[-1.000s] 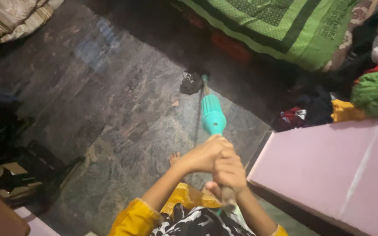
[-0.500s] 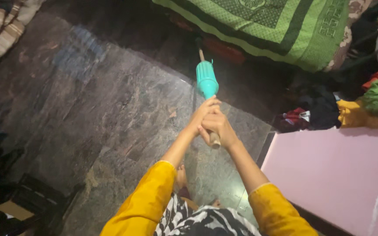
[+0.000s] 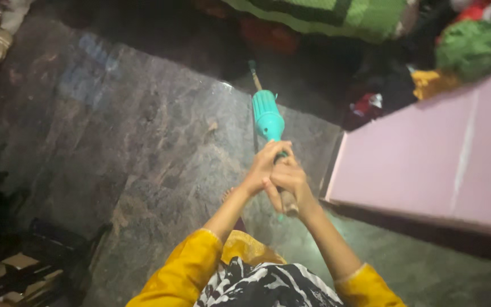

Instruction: The person mops a tiled floor in a bedroom using a teal spray mop. They move the mop back and forth across the floor, covering the area between a bed and a wooden cabinet. The person is barefoot and wears a yellow top.

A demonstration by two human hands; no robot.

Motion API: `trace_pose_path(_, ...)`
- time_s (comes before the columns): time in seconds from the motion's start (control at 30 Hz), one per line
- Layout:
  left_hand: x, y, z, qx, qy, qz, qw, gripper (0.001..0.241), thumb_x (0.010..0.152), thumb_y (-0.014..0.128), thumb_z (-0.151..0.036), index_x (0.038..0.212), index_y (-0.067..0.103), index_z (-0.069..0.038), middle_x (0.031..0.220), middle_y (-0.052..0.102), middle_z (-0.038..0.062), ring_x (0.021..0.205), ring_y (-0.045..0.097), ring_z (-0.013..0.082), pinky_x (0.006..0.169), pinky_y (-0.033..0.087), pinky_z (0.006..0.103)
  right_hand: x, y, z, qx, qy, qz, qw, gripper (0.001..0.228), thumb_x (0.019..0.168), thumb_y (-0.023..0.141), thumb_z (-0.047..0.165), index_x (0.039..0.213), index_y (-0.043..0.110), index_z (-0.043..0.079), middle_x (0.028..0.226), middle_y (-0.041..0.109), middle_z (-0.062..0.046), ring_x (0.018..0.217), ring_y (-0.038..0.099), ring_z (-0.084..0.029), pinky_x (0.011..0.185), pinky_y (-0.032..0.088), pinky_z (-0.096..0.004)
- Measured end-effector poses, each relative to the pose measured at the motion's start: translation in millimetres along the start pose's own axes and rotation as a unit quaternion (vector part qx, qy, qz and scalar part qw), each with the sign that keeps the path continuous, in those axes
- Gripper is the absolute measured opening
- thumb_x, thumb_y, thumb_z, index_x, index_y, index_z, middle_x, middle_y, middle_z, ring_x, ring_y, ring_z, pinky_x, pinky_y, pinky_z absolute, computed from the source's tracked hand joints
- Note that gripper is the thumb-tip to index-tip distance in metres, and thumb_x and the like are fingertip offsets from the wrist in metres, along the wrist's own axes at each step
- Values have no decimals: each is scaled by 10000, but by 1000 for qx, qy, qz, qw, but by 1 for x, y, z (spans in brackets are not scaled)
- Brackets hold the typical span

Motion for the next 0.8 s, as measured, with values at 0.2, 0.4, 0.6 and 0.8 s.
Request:
trace_pose_path(0.2,-98,76,-116,105,90,147,979,266,720,717,-238,871,554,-91,845,611,120,883,616,359,822,471,461,-101,-58,148,9,38,-60,997,235,815,660,-16,651,500,36,655,459,-104,630,448,-282,676,412,-385)
trace_pose_path(0.4,-159,109,-238,129,138,290,938,284,720,743,-276,853,564,-101,739,575,135,777,609,376,698,447,475,-149,-97,251,58,-29,-73,995,347,794,726,58,585,449,64,576,445,-56,509,429,-231,602,344,-375)
trace_pose_path(0.6,-161,112,-270,75,125,310,939,306,714,732,-316,834,544,-106,716,574,113,756,607,360,685,443,453,-148,-108,263,123,-107,-100,982,375,916,743,211,653,508,83,611,522,-23,526,515,-194,618,420,-350)
trace_pose_path(0.8,-119,113,-247,71,163,330,927,264,746,723,-295,856,570,-110,735,577,89,780,594,339,744,430,445,-133,-114,232,92,-91,-164,978,384,965,688,262,691,488,81,655,550,-28,564,549,-194,685,503,-379)
Point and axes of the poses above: each hand's wrist, its own x-axis towards the middle knuckle, its own y-axis out of the palm, z = x × y, the point moved 3 cm from there along x, towards the middle knuckle
